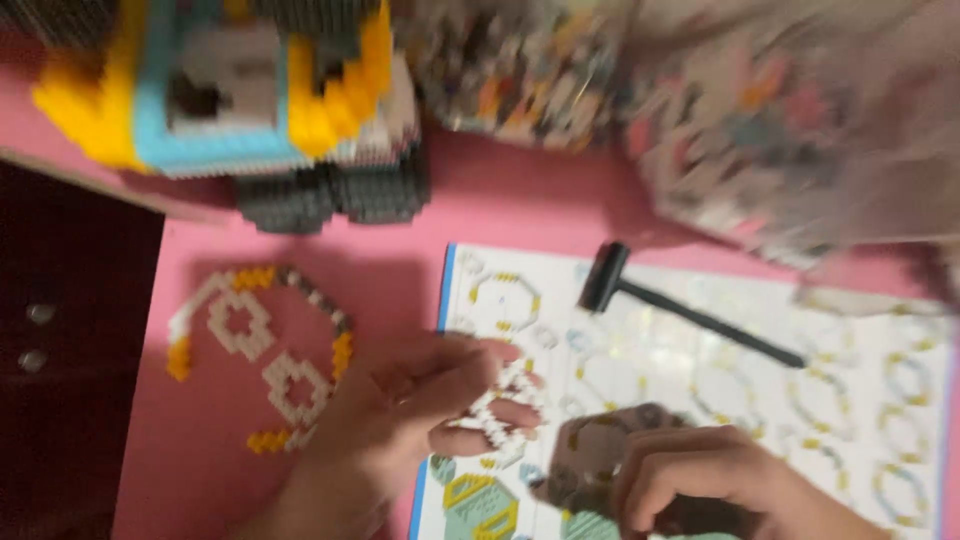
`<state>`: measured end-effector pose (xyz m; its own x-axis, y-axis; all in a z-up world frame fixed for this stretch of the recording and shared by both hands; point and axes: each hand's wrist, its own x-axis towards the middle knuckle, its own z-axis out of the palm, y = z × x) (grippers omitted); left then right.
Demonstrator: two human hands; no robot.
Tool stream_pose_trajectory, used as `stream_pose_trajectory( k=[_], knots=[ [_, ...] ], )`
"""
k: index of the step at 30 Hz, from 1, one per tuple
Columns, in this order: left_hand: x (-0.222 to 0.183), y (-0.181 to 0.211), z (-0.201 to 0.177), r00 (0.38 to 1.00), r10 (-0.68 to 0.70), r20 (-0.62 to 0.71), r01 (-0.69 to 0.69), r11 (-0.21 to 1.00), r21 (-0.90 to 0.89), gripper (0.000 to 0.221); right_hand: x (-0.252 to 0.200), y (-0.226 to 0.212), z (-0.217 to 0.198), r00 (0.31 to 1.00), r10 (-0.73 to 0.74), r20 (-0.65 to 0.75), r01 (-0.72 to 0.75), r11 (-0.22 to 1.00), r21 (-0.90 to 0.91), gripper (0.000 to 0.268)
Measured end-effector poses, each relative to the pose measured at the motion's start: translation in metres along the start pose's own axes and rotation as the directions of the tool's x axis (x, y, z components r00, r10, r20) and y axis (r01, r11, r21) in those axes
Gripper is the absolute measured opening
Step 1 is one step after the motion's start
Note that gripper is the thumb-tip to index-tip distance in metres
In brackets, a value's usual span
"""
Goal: Assembling a structure using small interlocking plastic blocks and a small hammer tool while following instructions.
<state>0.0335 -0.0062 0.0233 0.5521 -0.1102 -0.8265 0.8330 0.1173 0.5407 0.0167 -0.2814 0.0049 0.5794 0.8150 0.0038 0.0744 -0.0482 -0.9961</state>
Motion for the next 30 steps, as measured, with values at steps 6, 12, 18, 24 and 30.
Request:
stream_pose_trajectory(
  k=[6, 12, 18, 24, 30],
  knots=[
    [0.006, -0.011, -0.010, 0.963, 0.228, 0.146, -0.217, 0.972, -0.086, 0.026, -0.013, -0.022, 0.001, 0.988, 0.147, -0.053, -0.139, 0.982, 0.127, 0.052],
    [-0.021, 0.000, -0.002, 0.982, 0.182, 0.040, -0.186, 0.976, 0.116, 0.025, -0.003, -0.065, 0.000, 0.958, 0.093, -0.272, -0.107, 0.993, -0.038, 0.024],
    [-0.014, -0.020, -0.003, 0.916, 0.353, 0.191, -0.350, 0.935, -0.049, 0.014, 0.039, -0.103, -0.032, 0.959, -0.118, -0.259, -0.160, 0.529, -0.833, 0.012],
    [-0.022, -0.023, 0.001, 0.891, 0.392, 0.227, -0.424, 0.898, 0.114, 0.026, 0.149, -0.131, -0.078, 0.854, 0.011, -0.520, -0.520, 0.028, -0.854, 0.031],
    [-0.025, -0.023, -0.002, 0.884, 0.402, 0.239, -0.442, 0.884, 0.149, 0.023, 0.205, -0.113, -0.106, 0.919, 0.050, -0.392, -0.392, -0.006, -0.920, 0.039]
  ],
)
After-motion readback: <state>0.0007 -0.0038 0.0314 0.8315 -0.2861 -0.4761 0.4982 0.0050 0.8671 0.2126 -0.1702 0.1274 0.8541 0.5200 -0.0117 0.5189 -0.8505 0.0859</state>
